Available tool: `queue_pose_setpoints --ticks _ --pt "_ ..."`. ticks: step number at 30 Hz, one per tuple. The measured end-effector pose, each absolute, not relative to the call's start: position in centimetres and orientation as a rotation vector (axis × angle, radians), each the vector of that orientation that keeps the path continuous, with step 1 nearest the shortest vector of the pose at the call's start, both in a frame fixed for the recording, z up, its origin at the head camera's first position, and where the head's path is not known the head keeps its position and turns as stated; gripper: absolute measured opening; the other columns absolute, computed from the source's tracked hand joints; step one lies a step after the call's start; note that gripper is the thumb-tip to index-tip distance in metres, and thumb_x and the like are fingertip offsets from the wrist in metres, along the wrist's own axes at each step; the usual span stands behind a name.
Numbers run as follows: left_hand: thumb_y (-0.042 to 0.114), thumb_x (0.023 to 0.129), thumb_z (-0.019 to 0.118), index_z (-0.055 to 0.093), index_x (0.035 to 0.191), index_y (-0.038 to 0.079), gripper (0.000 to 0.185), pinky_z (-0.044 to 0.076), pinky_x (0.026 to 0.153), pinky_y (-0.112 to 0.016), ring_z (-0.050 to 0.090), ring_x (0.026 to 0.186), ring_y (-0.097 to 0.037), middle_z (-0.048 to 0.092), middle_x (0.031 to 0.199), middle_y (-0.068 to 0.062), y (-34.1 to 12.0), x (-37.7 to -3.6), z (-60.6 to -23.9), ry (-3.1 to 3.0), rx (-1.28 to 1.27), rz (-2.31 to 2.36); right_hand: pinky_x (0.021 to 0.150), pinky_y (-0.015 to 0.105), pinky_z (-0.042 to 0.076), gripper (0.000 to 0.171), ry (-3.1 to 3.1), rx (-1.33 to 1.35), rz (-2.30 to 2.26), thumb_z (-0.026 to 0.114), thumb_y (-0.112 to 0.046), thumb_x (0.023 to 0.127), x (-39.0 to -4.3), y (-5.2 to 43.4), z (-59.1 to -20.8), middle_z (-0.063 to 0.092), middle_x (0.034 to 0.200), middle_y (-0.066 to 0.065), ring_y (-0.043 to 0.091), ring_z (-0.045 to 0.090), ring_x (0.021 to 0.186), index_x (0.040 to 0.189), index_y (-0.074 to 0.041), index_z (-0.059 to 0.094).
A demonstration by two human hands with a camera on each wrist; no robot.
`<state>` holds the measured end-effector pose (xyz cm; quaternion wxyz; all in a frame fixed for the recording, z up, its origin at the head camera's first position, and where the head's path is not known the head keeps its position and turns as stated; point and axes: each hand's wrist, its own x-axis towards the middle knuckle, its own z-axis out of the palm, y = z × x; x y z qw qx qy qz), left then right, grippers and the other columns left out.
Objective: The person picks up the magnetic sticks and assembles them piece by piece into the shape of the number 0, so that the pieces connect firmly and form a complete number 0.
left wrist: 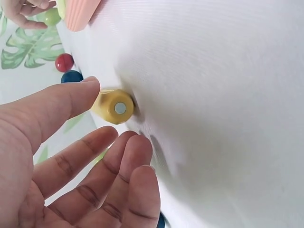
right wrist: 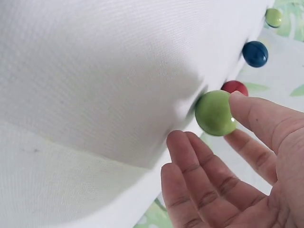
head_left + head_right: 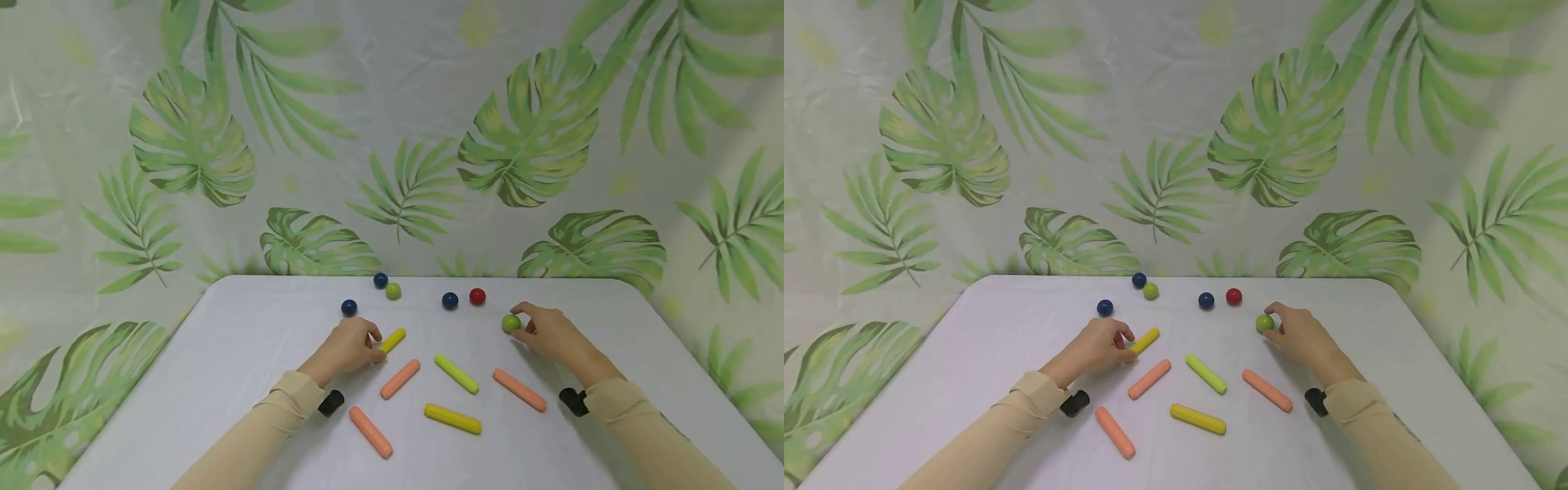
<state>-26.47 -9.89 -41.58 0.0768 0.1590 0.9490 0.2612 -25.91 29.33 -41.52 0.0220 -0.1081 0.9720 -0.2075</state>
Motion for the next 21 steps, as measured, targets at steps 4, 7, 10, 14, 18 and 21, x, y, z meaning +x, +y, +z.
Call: queue_pose_setpoints --ticks 4,7,10,14,18,21 --pt "0.019 0.089 0.089 0.078 0.106 0.004 0.025 0.047 0.063 -0.026 0.058 0.069 -0.015 0.066 0.079 -0.001 -9.5 -26.7 -41.7 2.837 0.472 0.78 0.066 0.034 0.052 0.047 2.991 -0.328 -0.662 0.072 -0.016 0.101 -26.1 29.3 -41.6 0.07 0.092 0.014 0.019 0.061 0.074 0.142 0.004 0.058" --pt "0.017 0.089 0.089 0.078 0.102 0.004 0.022 0.047 0.063 -0.026 0.058 0.069 -0.014 0.066 0.077 0.0 -9.2 -27.0 -41.7 2.838 0.478 0.79 0.068 0.035 0.054 0.046 2.982 -0.315 -0.671 0.073 -0.015 0.102 -26.3 29.2 -41.4 0.072 0.093 0.015 0.02 0.063 0.076 0.141 0.004 0.058" --pt "0.016 0.089 0.089 0.078 0.096 0.004 0.018 0.047 0.062 -0.025 0.058 0.067 -0.014 0.066 0.075 -0.001 -8.9 -27.3 -41.5 2.842 0.492 0.798 0.069 0.036 0.055 0.045 2.994 -0.302 -0.663 0.073 -0.016 0.102 -26.6 29.1 -41.1 0.072 0.094 0.016 0.021 0.064 0.077 0.14 0.004 0.059" --pt "0.016 0.089 0.088 0.078 0.092 0.005 0.015 0.046 0.062 -0.025 0.057 0.068 -0.013 0.066 0.074 0.0 -8.6 -27.8 -41.5 2.863 0.516 0.767 0.07 0.037 0.055 0.042 3.006 -0.29 -0.647 0.073 -0.019 0.103 -27.1 29.0 -41.2 0.072 0.093 0.016 0.022 0.064 0.078 0.136 0.003 0.061" --pt "0.017 0.09 0.088 0.079 0.094 0.008 0.014 0.046 0.065 -0.026 0.057 0.07 -0.013 0.066 0.078 0.001 -8.3 -28.1 -41.8 2.877 0.544 0.721 0.071 0.037 0.054 0.038 2.993 -0.275 -0.64 0.074 -0.021 0.102 -27.4 28.9 -41.7 0.071 0.093 0.014 0.022 0.063 0.079 0.13 0.002 0.063" --pt "0.018 0.09 0.088 0.08 0.097 0.009 0.013 0.048 0.065 -0.028 0.059 0.07 -0.014 0.068 0.079 0.001 -8.1 -28.3 -42.0 2.886 0.566 0.695 0.071 0.036 0.054 0.036 2.983 -0.286 -0.645 0.075 -0.02 0.101 -27.5 28.7 -42.1 0.071 0.093 0.013 0.021 0.062 0.078 0.126 0.003 0.064"
